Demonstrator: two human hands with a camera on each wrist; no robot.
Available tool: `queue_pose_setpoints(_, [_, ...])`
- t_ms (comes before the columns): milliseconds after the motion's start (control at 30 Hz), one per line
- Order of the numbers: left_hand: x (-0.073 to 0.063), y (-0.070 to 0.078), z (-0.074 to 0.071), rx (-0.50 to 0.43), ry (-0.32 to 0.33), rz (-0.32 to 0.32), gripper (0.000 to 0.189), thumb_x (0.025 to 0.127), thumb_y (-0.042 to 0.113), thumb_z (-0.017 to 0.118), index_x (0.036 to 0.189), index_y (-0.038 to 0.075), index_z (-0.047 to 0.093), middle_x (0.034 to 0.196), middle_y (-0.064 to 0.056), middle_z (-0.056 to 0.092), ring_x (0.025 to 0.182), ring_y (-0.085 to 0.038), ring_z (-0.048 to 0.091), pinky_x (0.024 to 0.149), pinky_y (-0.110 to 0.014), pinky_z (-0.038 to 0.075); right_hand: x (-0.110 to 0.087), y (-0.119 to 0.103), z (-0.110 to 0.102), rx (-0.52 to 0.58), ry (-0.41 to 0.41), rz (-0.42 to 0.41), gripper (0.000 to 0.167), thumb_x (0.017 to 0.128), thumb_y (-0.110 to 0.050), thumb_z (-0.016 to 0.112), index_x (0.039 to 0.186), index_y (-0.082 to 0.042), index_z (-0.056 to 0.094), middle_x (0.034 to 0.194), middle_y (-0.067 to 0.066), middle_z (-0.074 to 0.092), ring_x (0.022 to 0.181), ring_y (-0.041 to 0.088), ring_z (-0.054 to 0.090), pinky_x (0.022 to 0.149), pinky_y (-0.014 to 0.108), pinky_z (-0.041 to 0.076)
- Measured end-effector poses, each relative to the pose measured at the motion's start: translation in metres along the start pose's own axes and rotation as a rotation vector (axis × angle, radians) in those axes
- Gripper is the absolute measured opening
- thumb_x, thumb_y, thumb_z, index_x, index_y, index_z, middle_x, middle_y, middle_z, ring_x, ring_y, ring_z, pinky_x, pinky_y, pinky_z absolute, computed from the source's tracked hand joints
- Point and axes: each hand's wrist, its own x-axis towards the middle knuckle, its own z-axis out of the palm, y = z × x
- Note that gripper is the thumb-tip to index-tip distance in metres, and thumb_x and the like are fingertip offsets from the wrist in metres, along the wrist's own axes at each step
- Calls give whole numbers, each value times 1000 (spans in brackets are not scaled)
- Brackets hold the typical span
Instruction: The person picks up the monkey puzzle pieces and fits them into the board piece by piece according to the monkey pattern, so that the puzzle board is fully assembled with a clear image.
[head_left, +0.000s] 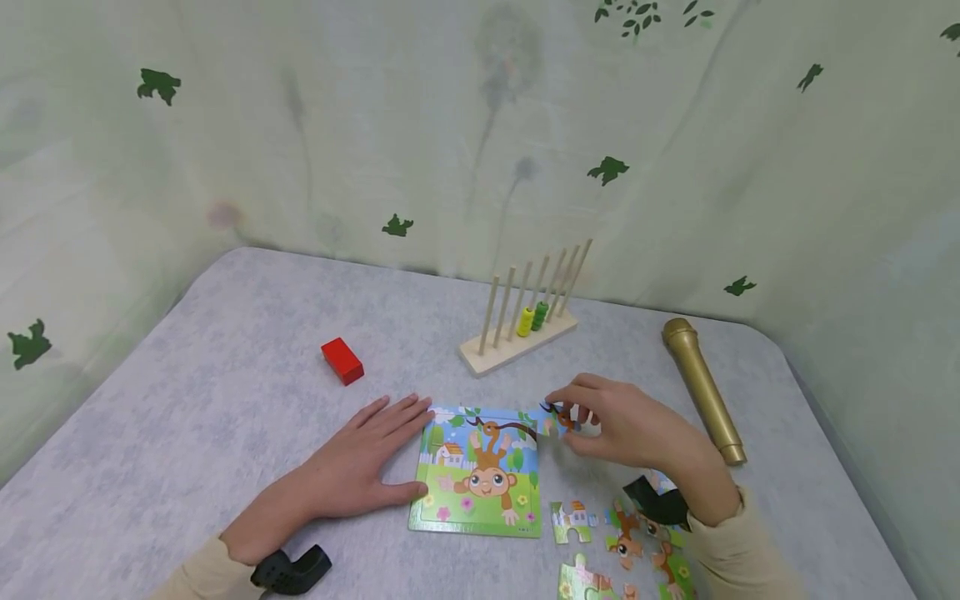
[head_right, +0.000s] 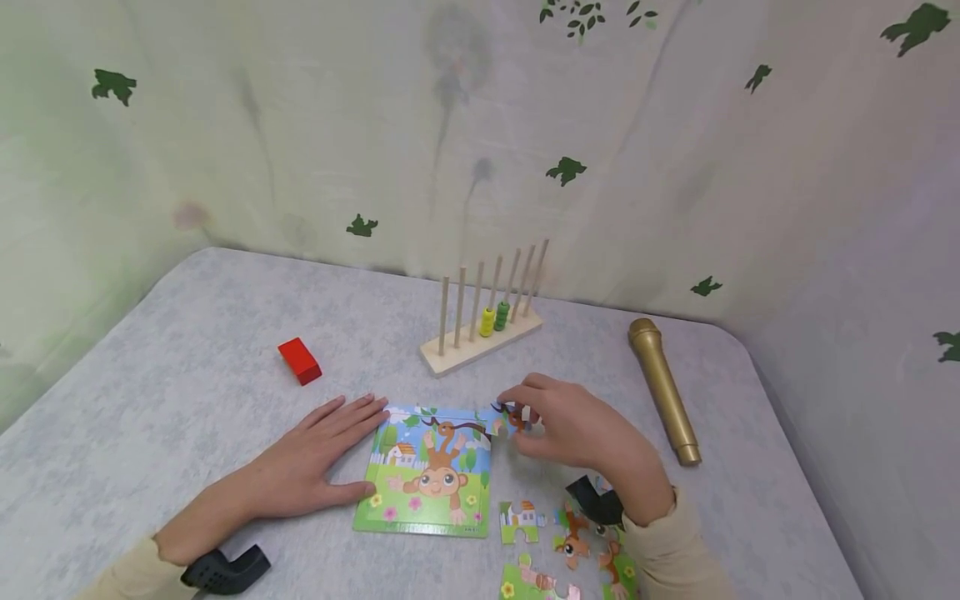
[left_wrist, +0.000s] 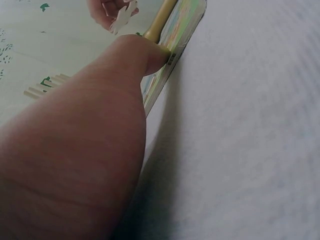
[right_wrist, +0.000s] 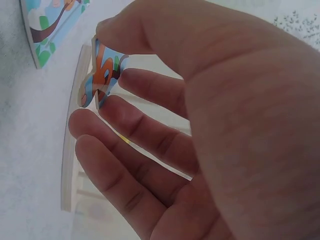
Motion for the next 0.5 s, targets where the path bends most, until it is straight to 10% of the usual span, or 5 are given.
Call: queue_pose_setpoints(500, [4, 0, 2, 7, 0, -1, 91, 92, 70, 61, 162, 17, 36, 169, 3, 31, 158, -22, 24, 128, -48, 16, 13, -11, -2, 20, 51, -36, 38, 90, -17, 75, 128, -14, 69, 111, -4, 63, 86, 9, 64, 71, 22, 55])
